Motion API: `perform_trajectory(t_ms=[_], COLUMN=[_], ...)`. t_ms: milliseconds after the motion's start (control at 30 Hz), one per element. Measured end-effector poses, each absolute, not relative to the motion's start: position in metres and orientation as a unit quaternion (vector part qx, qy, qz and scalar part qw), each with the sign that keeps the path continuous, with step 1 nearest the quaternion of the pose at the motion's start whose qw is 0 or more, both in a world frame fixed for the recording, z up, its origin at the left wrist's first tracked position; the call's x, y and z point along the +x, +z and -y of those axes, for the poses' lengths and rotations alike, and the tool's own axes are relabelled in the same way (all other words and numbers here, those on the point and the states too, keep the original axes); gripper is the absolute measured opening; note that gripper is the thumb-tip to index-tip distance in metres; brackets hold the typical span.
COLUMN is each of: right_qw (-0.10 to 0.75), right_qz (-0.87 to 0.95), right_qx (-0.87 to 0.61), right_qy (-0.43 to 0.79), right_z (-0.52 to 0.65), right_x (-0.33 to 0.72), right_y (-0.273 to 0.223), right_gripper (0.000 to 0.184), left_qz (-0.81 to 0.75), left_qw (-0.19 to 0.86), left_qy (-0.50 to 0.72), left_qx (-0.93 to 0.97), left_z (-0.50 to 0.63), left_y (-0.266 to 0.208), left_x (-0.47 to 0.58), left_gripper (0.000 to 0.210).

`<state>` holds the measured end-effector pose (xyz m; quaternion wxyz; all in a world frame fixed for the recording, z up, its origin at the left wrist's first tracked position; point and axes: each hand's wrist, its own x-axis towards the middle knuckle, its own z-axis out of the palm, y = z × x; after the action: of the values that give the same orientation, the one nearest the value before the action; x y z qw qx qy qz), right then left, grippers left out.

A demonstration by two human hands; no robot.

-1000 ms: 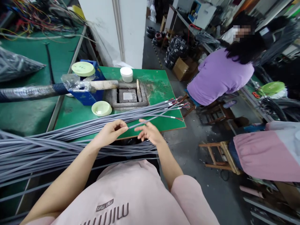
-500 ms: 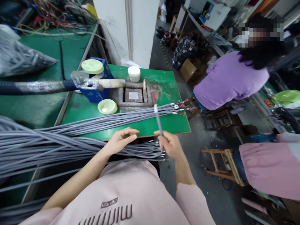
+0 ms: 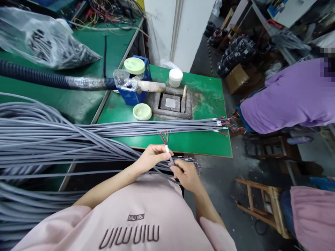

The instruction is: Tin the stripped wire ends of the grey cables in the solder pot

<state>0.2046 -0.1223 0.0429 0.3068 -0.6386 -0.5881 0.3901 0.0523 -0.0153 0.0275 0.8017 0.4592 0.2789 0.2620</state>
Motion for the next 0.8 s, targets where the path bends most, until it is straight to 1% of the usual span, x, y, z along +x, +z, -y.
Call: perform_trajectory(t_ms=[167, 333, 567, 800], right_qw=[0.332, 0.331, 0.321, 0.321], right_qz=[0.581, 0.577, 0.579, 0.583], right_qx=[-0.624, -0.613, -0.617, -0.628], right_qy=[0.403, 0.427, 0.426, 0.403], right_z=[0.116, 0.115, 0.115, 0.114], right_x=[0.201, 0.200, 0.197, 0.192], right_y=[0.042, 0.040, 0.037, 0.038], right_gripper=[0.025, 0.026, 0.027, 0.024], left_qz=[-0.306, -0.317, -0.303, -0.334], left_qw=[0.791, 0.783, 0.780, 0.741], left_qy=[0.343, 0.407, 0.420, 0.438], left_qx=[0.403, 0.347, 0.352, 0.383], left_z=[0.006, -0.006, -0.008, -0.009], left_y=[0.022, 0.024, 0.026, 0.026], left_x=[0.050, 0.046, 0.046, 0.045], left_gripper=[0.028, 0.023, 0.021, 0.019])
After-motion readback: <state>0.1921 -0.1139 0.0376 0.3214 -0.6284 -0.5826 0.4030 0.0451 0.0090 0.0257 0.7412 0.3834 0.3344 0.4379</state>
